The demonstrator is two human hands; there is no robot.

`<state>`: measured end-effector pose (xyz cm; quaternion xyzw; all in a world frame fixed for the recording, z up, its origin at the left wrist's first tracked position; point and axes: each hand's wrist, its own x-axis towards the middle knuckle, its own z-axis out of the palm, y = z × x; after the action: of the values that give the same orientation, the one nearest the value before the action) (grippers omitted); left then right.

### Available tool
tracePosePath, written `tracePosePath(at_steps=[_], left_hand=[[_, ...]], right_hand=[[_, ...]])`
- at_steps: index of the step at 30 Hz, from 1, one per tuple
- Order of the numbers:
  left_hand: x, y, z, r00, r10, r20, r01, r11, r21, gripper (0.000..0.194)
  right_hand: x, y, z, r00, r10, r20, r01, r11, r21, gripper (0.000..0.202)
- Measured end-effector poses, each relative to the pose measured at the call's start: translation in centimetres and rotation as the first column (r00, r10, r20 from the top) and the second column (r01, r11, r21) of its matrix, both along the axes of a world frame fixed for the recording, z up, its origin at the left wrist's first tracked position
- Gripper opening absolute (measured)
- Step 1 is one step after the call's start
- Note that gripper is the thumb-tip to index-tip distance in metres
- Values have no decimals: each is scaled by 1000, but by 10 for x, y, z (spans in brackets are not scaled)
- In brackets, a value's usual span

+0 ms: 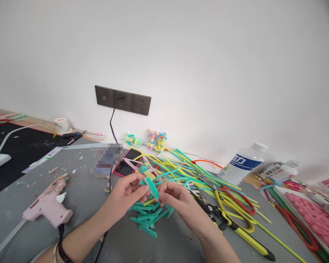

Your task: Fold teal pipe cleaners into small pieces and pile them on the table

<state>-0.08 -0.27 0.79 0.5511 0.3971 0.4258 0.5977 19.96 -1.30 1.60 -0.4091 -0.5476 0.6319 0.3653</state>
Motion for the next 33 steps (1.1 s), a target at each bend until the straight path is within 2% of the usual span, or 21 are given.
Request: tracePosePath(at_steps=[8,12,15,17,20,22,26,29,33], left_hand=[[-1,1,-1,999,-27,-45,28,999,22,25],[-1,1,-6,984,-14,-179,35,993,113,22],[0,0,-7,943,-41,-329,100,981,164,21],[0,0,-6,925,-12,-381,102,971,217,22],[-2,1,-3,923,84,-375,51,940,336,25],[-4,2,-3,919,88,-385,66,926,371,24],[-5,5,-5,915,47,-400,121,915,385,11],[-3,5,-5,910,45,-413,122,921,370,7],[1,3,1,922,11,-387,103,957,273,9]], right_hand=[[0,1,3,1000,-3,2,3,1000,12,37],[7,3,4,999,-50,23,49,999,23,38],[13,4,3,998,-49,40,48,999,23,37],[14,5,2,997,-25,68,24,999,29,36],[12,5,1,992,2,128,-7,999,36,38],[9,5,1,987,22,162,-29,999,41,41],[5,5,0,982,46,185,-57,997,55,43],[4,4,-1,990,-8,138,-3,997,81,41],[2,3,-1,996,-82,37,77,990,120,35]])
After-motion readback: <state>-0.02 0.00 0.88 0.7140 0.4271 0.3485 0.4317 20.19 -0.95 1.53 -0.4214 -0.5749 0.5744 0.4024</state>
